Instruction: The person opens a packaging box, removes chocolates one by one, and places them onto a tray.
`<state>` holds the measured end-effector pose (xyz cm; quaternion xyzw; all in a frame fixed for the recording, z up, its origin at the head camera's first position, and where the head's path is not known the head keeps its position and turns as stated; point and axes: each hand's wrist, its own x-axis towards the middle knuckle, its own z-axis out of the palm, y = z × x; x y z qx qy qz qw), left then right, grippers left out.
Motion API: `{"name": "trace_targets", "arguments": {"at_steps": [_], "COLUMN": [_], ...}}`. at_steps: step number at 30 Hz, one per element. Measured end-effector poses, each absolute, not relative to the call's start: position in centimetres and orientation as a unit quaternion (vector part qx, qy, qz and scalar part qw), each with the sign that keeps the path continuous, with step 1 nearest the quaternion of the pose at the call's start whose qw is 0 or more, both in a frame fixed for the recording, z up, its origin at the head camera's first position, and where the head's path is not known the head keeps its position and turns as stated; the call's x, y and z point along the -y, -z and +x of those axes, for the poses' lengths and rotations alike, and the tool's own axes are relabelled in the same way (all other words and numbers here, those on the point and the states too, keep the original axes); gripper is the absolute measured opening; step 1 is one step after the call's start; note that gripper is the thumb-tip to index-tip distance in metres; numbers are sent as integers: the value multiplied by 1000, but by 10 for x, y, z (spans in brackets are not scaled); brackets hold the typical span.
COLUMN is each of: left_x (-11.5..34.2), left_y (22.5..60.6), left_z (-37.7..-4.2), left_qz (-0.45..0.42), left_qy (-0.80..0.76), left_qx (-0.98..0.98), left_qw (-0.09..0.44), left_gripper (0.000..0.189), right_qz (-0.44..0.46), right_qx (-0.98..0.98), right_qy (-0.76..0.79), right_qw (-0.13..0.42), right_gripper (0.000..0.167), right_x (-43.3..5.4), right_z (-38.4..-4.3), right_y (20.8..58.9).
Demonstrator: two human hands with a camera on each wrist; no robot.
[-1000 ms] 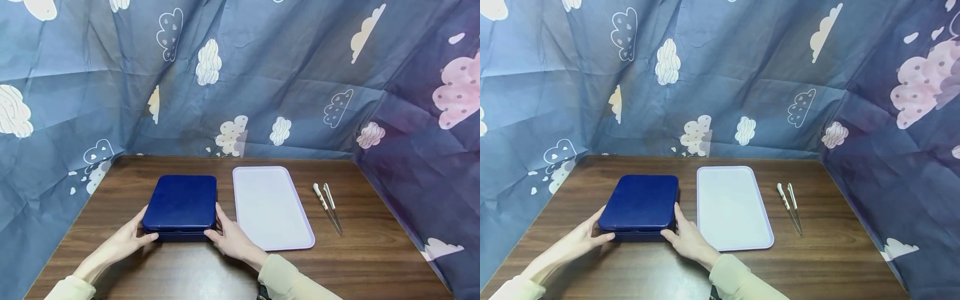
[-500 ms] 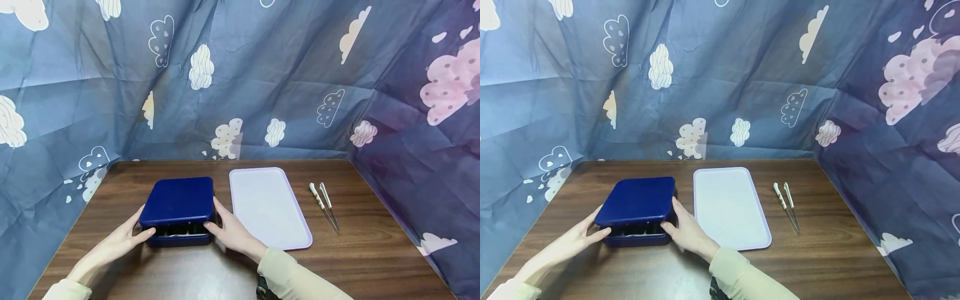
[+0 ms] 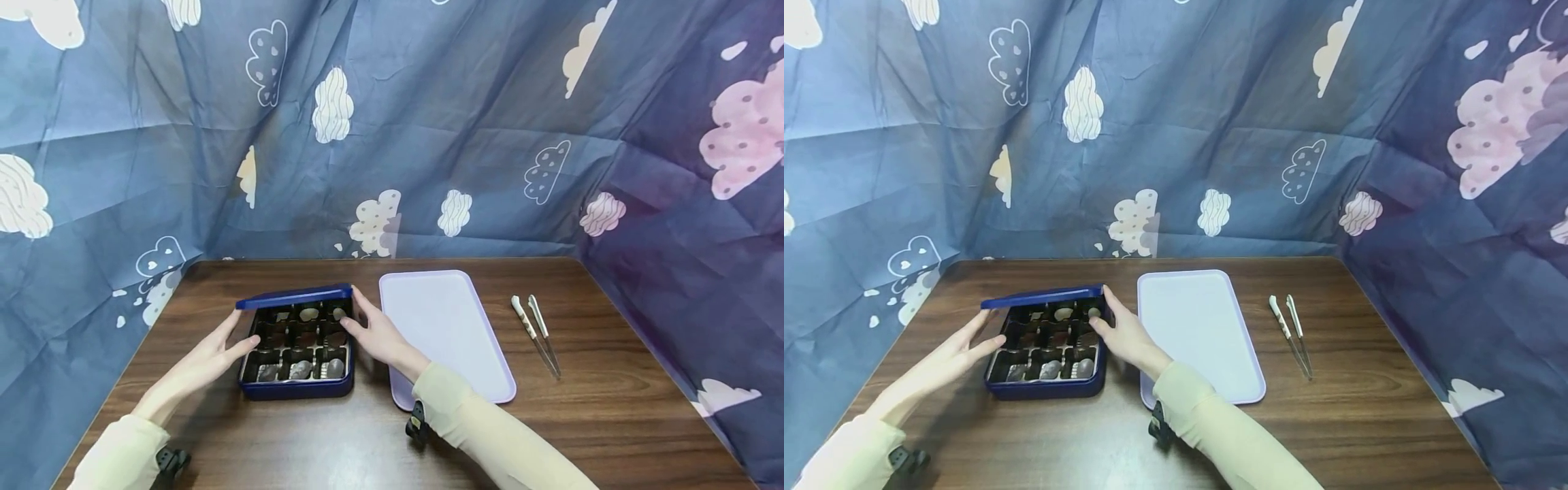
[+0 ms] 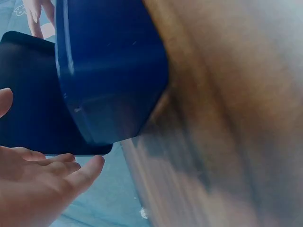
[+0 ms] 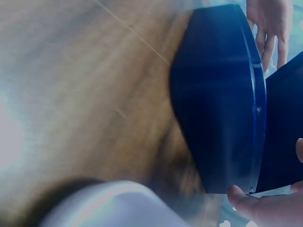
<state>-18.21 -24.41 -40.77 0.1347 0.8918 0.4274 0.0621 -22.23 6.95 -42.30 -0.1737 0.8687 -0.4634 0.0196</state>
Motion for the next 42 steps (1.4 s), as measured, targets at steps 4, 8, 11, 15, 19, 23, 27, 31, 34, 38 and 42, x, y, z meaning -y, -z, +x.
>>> {"name": "trace_targets", "arguments": {"at_steps": [4, 8, 11, 15, 19, 23, 27, 31, 34, 38, 42], "left_x": [244, 245, 244, 245, 250, 260, 281, 306, 322, 340, 357], "left_y": [398, 392, 387, 381, 374, 369, 365, 361, 361, 362, 365], "left_z": [-195, -209, -221, -235, -241, -243, -237, -227, -222, -216, -210], "left_qz": [126, 153, 180, 195, 152, 92, 61, 55, 57, 63, 70], "left_qy": [-412, -431, -457, -478, -455, -410, -359, -315, -298, -291, -300], "left_qx": [-900, -888, -871, -856, -869, -883, -901, -918, -926, -935, -941], "left_qw": [67, 43, 22, -24, -123, -210, -237, -234, -226, -191, -140], "left_gripper": [91, 86, 81, 76, 68, 59, 55, 52, 50, 50, 50], "right_qz": [-165, -169, -160, -142, -133, -135, -146, -142, -131, -114, -104], "right_qx": [-862, -842, -827, -825, -833, -829, -823, -813, -810, -809, -811], "right_qy": [479, 511, 538, 546, 538, 543, 548, 564, 571, 576, 574], "right_qw": [20, 26, 36, 28, 5, -17, -30, -11, 7, 33, 43], "right_gripper": [67, 67, 68, 70, 69, 67, 66, 67, 69, 75, 78], "right_x": [-68, -64, -58, -45, -27, -10, 7, 24, 35, 49, 63], "right_z": [-235, -246, -253, -259, -260, -256, -250, -241, -235, -228, -221], "right_y": [421, 419, 413, 405, 397, 390, 391, 394, 395, 395, 396]}}
